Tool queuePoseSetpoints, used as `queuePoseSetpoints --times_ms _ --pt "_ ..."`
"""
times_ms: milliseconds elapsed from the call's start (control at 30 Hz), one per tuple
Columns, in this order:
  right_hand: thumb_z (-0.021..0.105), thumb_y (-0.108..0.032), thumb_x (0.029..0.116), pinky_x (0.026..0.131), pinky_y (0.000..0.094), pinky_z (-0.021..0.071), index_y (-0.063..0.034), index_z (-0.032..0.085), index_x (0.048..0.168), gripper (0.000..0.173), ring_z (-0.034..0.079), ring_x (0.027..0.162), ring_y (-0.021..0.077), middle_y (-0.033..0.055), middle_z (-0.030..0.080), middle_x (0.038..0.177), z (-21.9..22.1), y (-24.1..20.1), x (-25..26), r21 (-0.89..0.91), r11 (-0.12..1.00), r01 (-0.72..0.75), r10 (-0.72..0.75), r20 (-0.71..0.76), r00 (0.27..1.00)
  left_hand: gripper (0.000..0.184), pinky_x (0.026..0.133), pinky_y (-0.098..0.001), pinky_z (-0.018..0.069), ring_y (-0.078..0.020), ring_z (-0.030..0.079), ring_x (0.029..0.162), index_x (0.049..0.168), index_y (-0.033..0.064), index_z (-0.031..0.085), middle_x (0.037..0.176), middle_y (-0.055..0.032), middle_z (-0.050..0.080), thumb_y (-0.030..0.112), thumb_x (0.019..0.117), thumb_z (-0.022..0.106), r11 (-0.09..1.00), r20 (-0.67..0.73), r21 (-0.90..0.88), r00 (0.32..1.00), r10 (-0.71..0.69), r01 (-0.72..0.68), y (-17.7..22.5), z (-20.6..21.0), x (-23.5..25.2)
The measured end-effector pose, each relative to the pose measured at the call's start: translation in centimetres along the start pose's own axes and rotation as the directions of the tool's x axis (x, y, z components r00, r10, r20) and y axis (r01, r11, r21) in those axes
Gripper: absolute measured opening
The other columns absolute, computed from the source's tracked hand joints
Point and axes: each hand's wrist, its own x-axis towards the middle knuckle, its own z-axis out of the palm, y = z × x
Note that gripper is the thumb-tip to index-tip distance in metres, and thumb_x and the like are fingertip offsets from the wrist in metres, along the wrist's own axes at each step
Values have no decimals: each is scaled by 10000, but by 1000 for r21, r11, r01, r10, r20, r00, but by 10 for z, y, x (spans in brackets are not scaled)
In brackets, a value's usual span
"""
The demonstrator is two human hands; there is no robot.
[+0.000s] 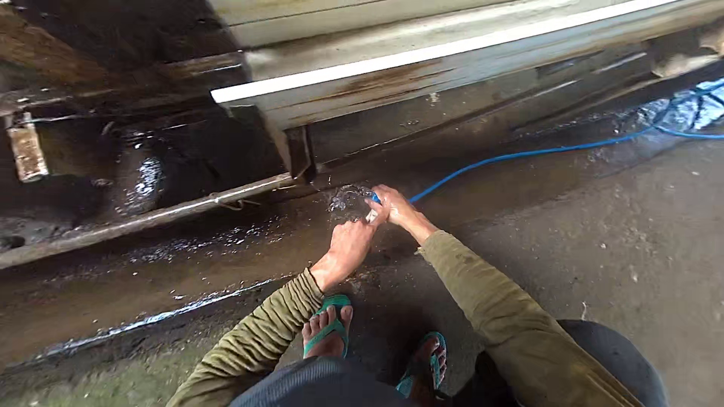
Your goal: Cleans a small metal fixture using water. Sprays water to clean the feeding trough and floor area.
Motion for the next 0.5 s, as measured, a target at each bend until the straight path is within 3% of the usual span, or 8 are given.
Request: queuePoseSetpoints --times_ms 67,167,233,300,367,433,500 --pt "573 -284 1062 1097 574 444 -24 533 1439 460 585 1299 374 217 565 1441 5 -7 5 -86 996 -36 52 183 982 560 894 -684 498 -493 648 1116 1550 229 454 1219 -268 673 166 1003 553 984 -15 -152 995 -94 91 -33 10 1" --pt "683 -220 946 1192 621 292 -159 374 1589 716 381 1491 329 150 398 1615 18 -18 -4 -102 995 -13 37 232 972 514 945 -674 487 -459 652 1114 1476 131 511 1188 -262 679 214 982 628 849 -35 -494 971 -236 189 -87 20 2" --pt "776 -253 838 1201 666 216 -203 392 1587 843 255 1553 325 117 316 1668 36 -29 -19 -27 991 128 -119 229 966 477 884 -598 523 -382 667 1008 1419 107 527 1148 -240 671 180 965 653 645 -38 -735 937 -348 209 -111 28 -3" --pt "861 -293 751 1202 677 200 -218 442 1563 917 225 1559 354 118 286 1683 54 -46 -35 42 957 287 -288 245 926 433 761 -460 551 -268 648 851 1371 69 506 1090 -189 650 129 964 639 445 -33 -877 900 -435 183 -122 35 -7" --pt "852 -301 790 1224 624 235 -151 456 1553 873 294 1535 363 157 333 1658 71 -62 -48 80 902 424 -431 208 878 396 705 -405 555 -226 641 793 1339 39 498 1042 -166 643 89 963 612 279 -21 -950 863 -505 140 -125 35 -13" --pt "774 -87 828 1155 543 426 7 551 1453 669 523 1394 378 221 535 1506 90 -72 -56 123 810 573 -573 -39 819 358 694 -382 571 -207 659 799 1333 13 485 1040 -161 648 112 996 551 147 -49 -989 837 -544 37 -125 35 -26" --pt "672 89 760 1111 457 502 108 609 1351 595 618 1297 381 259 625 1386 90 -91 -57 154 728 668 -626 -251 739 418 678 -352 574 -171 667 810 1369 22 458 1046 -130 655 250 1022 507 104 -177 -984 821 -542 -144 -126 38 -43"
